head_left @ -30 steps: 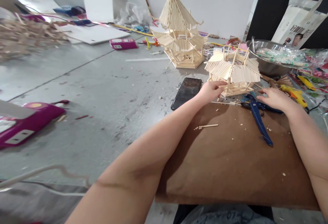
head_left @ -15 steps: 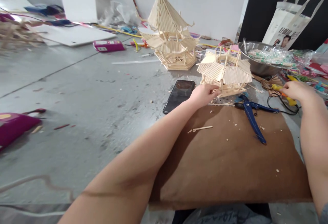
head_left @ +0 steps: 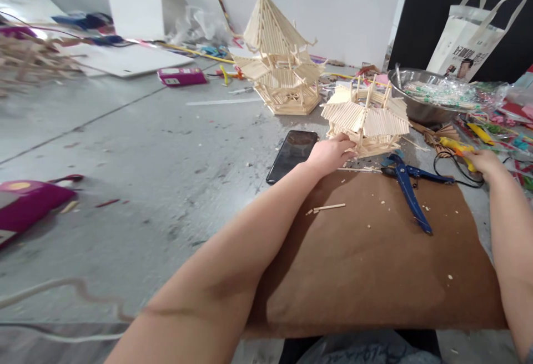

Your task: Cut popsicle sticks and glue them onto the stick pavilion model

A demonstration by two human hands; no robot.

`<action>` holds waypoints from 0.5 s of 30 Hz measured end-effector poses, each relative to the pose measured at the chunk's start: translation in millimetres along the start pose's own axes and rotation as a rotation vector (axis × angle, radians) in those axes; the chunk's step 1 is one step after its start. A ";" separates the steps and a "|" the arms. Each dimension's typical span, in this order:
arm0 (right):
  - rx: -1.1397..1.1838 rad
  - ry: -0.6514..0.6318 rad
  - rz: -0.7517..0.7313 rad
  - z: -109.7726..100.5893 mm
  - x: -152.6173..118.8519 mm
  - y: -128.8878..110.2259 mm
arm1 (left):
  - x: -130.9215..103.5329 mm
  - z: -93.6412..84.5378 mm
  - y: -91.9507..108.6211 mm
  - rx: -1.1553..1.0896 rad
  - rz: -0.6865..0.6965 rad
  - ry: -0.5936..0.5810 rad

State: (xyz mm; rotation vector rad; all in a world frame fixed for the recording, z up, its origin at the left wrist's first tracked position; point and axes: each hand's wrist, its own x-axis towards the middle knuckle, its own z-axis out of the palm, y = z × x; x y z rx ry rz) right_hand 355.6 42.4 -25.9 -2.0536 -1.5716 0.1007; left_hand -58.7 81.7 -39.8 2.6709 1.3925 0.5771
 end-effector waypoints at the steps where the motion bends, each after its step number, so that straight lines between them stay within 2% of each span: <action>1: 0.081 -0.002 0.062 -1.8 -1.4 -3.0 | 1.1 1.3 0.0 0.005 0.001 0.004; 4: 0.301 -0.007 0.285 -11.2 -5.0 -17.8 | 3.3 2.9 3.3 0.022 -0.011 0.016; 7: 0.499 -0.041 0.347 -23.5 -8.4 -37.4 | 3.3 2.0 8.7 0.035 -0.044 0.015; 11: 0.707 -0.102 0.295 -38.8 -18.0 -61.8 | 1.9 1.3 13.4 0.042 -0.075 0.016; 15: 0.901 -0.173 0.129 -50.3 -32.5 -82.3 | 4.0 4.1 18.1 0.037 -0.070 0.026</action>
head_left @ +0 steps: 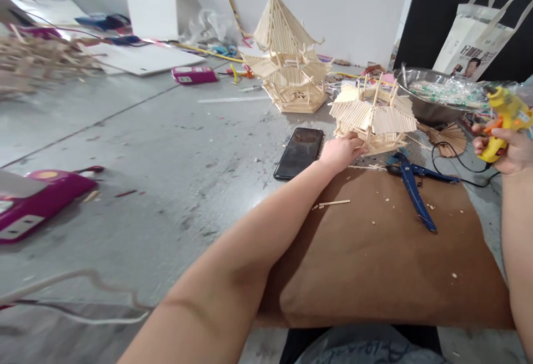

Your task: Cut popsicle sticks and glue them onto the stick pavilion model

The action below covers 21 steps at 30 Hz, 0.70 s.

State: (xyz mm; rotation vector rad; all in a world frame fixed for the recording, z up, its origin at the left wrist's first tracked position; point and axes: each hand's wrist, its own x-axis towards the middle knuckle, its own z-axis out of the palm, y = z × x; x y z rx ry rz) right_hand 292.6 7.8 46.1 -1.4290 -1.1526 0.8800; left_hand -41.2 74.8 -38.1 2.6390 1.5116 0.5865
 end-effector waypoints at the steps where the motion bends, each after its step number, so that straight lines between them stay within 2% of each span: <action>1: 0.021 -0.053 -0.048 4.0 -4.7 -4.0 | 0.9 0.9 2.2 0.006 -0.006 0.003; 4: 0.079 -0.253 -0.200 22.8 -20.1 -14.4 | 2.7 3.1 9.6 0.028 -0.046 -0.004; 6: 0.091 -0.340 -0.243 40.1 -30.7 -19.0 | 1.7 3.0 12.6 0.023 -0.051 -0.020; 8: 0.037 -0.423 -0.266 58.9 -40.3 -20.6 | -1.8 1.2 12.2 0.005 -0.023 -0.005; 10: -0.111 -0.443 -0.286 76.8 -47.9 -18.4 | -6.8 -1.9 8.4 -0.003 0.006 0.049; 15: -0.662 -0.262 -0.382 112.7 -60.1 0.3 | -14.5 -7.6 -5.3 0.007 -0.059 0.212; 18: -0.959 -0.153 -0.515 128.5 -66.6 12.5 | -13.9 -6.7 -8.1 0.012 -0.046 0.218; 21: -1.076 -0.162 -0.580 138.4 -70.0 22.4 | -12.9 -5.5 -6.7 0.011 -0.004 0.192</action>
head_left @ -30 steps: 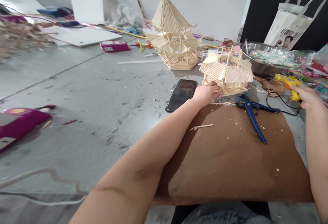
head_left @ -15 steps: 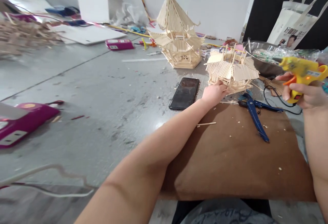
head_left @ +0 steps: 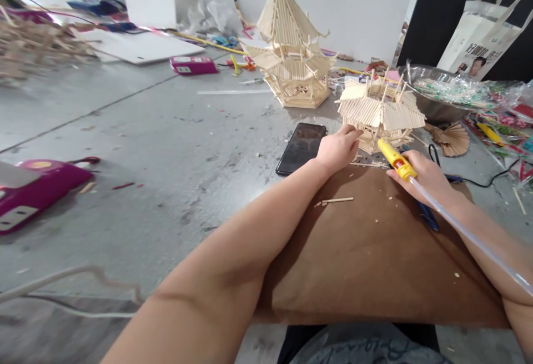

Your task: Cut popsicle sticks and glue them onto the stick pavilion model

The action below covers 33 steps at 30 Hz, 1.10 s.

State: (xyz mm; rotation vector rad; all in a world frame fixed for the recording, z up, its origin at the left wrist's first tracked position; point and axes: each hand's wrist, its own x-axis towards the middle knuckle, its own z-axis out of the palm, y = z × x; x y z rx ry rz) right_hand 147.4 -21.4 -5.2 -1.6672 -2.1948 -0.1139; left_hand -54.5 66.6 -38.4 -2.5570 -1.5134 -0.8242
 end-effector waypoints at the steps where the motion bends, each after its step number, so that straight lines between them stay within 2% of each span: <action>1: -0.018 -0.007 -0.015 3.4 -0.1 -0.5 | 0.1 0.0 0.7 -0.004 0.009 -0.008; 11: -0.112 0.015 -0.046 19.3 6.7 1.6 | 0.3 1.1 1.8 -0.019 0.007 -0.032; 15: -0.150 0.030 -0.035 19.7 6.1 0.7 | 0.1 1.0 2.6 -0.023 0.006 -0.036; 24: -0.162 -0.030 -0.002 20.1 5.6 -0.4 | 1.1 1.7 1.4 -0.032 0.018 -0.056; 33: -0.179 -0.013 -0.011 16.6 5.9 -2.0 | 1.2 5.4 -0.9 -0.040 0.017 -0.039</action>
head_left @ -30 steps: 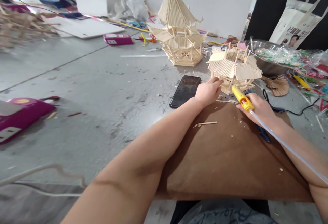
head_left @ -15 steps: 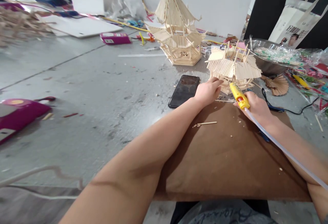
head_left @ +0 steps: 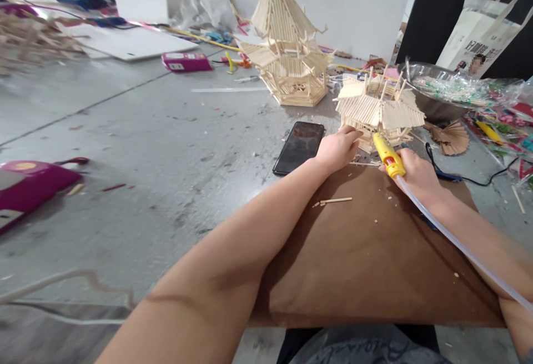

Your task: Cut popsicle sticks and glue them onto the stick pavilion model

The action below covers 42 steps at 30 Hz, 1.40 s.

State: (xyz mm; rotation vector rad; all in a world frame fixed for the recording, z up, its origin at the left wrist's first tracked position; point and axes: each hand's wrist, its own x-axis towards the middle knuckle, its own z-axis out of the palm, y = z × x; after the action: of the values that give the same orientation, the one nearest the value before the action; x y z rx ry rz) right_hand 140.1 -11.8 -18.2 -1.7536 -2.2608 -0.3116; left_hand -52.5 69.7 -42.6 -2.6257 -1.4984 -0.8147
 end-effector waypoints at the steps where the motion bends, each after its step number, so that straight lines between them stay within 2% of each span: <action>1: -0.001 0.000 0.003 -0.2 0.1 -0.1 | 0.0 0.1 -0.1 -0.001 0.002 0.000; 28: -0.039 0.051 0.011 2.1 -3.1 -2.2 | -0.3 -3.1 0.7 -0.001 0.018 -0.035; 34: -0.045 -0.009 0.046 -1.4 -2.8 -4.0 | -0.4 -4.8 1.7 -0.011 0.014 -0.023; 42: -0.006 -0.055 0.019 -5.6 -1.9 -7.6 | -0.2 -5.5 2.5 -0.022 0.012 -0.019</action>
State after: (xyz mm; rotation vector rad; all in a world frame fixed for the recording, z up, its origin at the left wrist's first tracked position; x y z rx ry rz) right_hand 133.5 -17.2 -13.6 -1.8074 -2.2813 -0.2693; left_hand -53.0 66.8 -37.3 -2.6626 -1.4858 -0.8118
